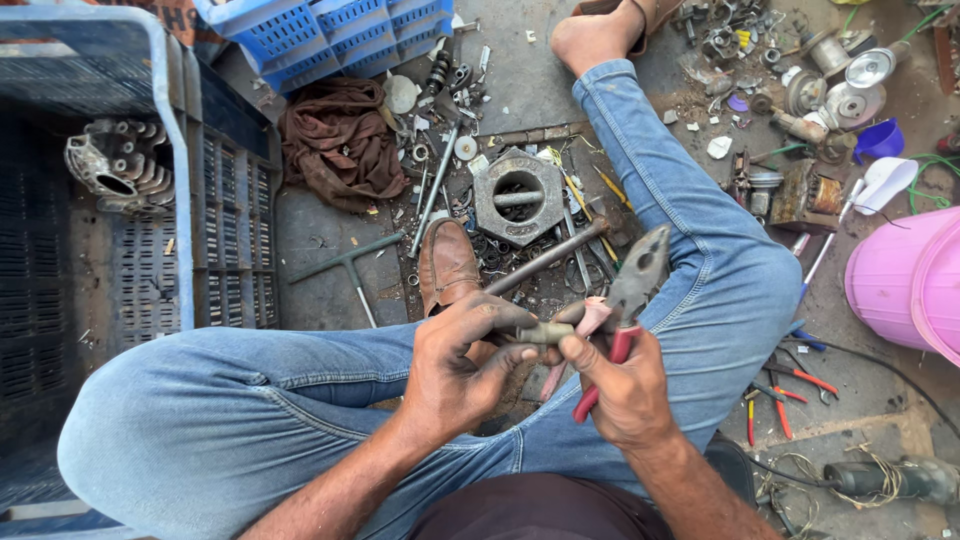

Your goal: The person sits on the floor and uses a hammer and pliers to work on a metal component placed on a metal plate. They repeatedly strike the component with the hammer and use pliers to adjust or remove parts of the metal piece.

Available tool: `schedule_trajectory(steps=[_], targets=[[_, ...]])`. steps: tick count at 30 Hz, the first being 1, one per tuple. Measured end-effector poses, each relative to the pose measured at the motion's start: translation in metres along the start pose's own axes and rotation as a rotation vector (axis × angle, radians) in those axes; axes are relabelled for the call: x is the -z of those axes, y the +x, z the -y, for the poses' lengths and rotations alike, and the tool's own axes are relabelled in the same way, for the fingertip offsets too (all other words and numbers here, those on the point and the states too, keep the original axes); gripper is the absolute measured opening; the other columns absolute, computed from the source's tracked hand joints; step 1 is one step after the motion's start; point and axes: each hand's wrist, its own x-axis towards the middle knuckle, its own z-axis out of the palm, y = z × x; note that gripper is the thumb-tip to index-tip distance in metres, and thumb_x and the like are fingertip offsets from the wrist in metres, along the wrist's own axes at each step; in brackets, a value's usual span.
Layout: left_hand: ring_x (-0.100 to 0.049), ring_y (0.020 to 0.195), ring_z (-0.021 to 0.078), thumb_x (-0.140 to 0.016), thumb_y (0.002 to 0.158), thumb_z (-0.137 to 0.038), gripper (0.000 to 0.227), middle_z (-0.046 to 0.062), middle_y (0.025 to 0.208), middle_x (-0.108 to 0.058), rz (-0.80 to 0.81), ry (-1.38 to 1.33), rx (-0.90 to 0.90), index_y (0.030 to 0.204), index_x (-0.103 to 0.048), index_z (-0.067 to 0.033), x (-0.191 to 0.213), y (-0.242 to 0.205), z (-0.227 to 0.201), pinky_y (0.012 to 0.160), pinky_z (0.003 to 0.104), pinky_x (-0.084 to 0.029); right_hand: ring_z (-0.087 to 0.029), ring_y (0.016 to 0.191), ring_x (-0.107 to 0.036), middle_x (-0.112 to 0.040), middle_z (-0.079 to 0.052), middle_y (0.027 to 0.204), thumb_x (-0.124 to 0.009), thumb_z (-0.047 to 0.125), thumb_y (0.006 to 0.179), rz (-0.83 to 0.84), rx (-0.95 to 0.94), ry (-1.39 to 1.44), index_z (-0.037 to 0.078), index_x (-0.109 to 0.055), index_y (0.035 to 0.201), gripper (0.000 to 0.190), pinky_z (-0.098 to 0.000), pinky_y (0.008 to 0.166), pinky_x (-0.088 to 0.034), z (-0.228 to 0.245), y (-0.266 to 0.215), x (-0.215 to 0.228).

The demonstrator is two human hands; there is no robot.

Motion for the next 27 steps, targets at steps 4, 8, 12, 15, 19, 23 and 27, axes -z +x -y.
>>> schedule_trajectory(steps=[4, 8, 12, 15, 19, 23, 27], targets=[[-0.074, 0.089, 0.0207, -0.079, 0.081, -0.002, 0.032, 0.01, 0.098, -0.075, 0.04, 0.026, 0.037, 0.113, -0.074, -0.003, -0.001, 0.0, 0.001, 0.079, 0.032, -0.057, -0.021, 0.077, -0.07, -0.071, -0.02, 0.093, -0.075, 0.015, 0.094, -0.085, 0.028, -0.298, -0.007, -0.067, 0.11, 0.029, -0.0346, 0.063, -0.062, -0.002, -0.001, 0.0], [-0.073, 0.088, 0.0144, -0.074, 0.089, -0.004, 0.026, 0.008, 0.098, -0.076, 0.084, -0.182, 0.227, 0.114, -0.073, -0.0007, -0.004, 0.001, 0.008, 0.079, 0.029, -0.058, -0.016, 0.07, -0.072, -0.074, -0.015, 0.094, -0.081, 0.014, 0.083, -0.123, 0.096, -0.476, -0.001, -0.061, 0.104, 0.033, -0.0294, 0.057, -0.058, 0.002, -0.005, -0.005], [-0.07, 0.089, 0.0095, -0.07, 0.094, -0.005, 0.024, 0.006, 0.097, -0.077, 0.133, -0.343, 0.366, 0.117, -0.071, 0.0015, -0.005, -0.001, 0.014, 0.08, 0.026, -0.058, -0.012, 0.081, -0.07, -0.071, -0.012, 0.105, -0.081, 0.01, 0.089, -0.021, 0.25, -0.447, 0.0, -0.061, 0.101, 0.026, -0.0279, 0.068, -0.06, 0.006, -0.008, -0.009], [-0.07, 0.093, 0.0118, -0.069, 0.094, -0.004, 0.023, 0.008, 0.1, -0.075, 0.157, -0.315, 0.325, 0.117, -0.072, 0.0006, -0.005, -0.002, 0.015, 0.083, 0.028, -0.057, -0.011, 0.083, -0.069, -0.071, -0.01, 0.104, -0.078, 0.011, 0.092, -0.011, 0.319, -0.491, 0.001, -0.062, 0.106, 0.024, -0.0264, 0.071, -0.059, 0.008, -0.008, -0.008], [-0.072, 0.097, 0.0178, -0.07, 0.092, -0.003, 0.022, 0.009, 0.103, -0.075, 0.178, -0.173, 0.157, 0.114, -0.072, -0.0001, -0.002, 0.002, 0.012, 0.087, 0.031, -0.057, -0.011, 0.085, -0.065, -0.071, -0.01, 0.105, -0.077, 0.009, 0.094, 0.0, 0.388, -0.605, -0.001, -0.065, 0.109, 0.021, -0.0263, 0.074, -0.056, 0.011, -0.009, -0.006], [-0.073, 0.1, 0.0218, -0.069, 0.091, -0.004, 0.022, 0.01, 0.106, -0.074, 0.192, -0.102, 0.066, 0.112, -0.072, 0.0, 0.0, 0.003, 0.012, 0.088, 0.033, -0.057, -0.014, 0.069, -0.072, -0.075, -0.011, 0.09, -0.072, 0.01, 0.093, -0.07, 0.144, -0.512, -0.001, -0.069, 0.102, 0.015, -0.0266, 0.051, -0.053, 0.013, -0.01, -0.004], [-0.072, 0.097, 0.0202, -0.07, 0.092, -0.003, 0.022, 0.009, 0.104, -0.074, 0.218, -0.144, 0.136, 0.113, -0.072, 0.0003, -0.002, 0.001, 0.016, 0.088, 0.034, -0.056, -0.015, 0.074, -0.071, -0.074, -0.012, 0.092, -0.069, 0.009, 0.094, -0.084, 0.121, -0.404, -0.002, -0.065, 0.106, 0.017, -0.0297, 0.061, -0.06, 0.015, -0.008, -0.008]])
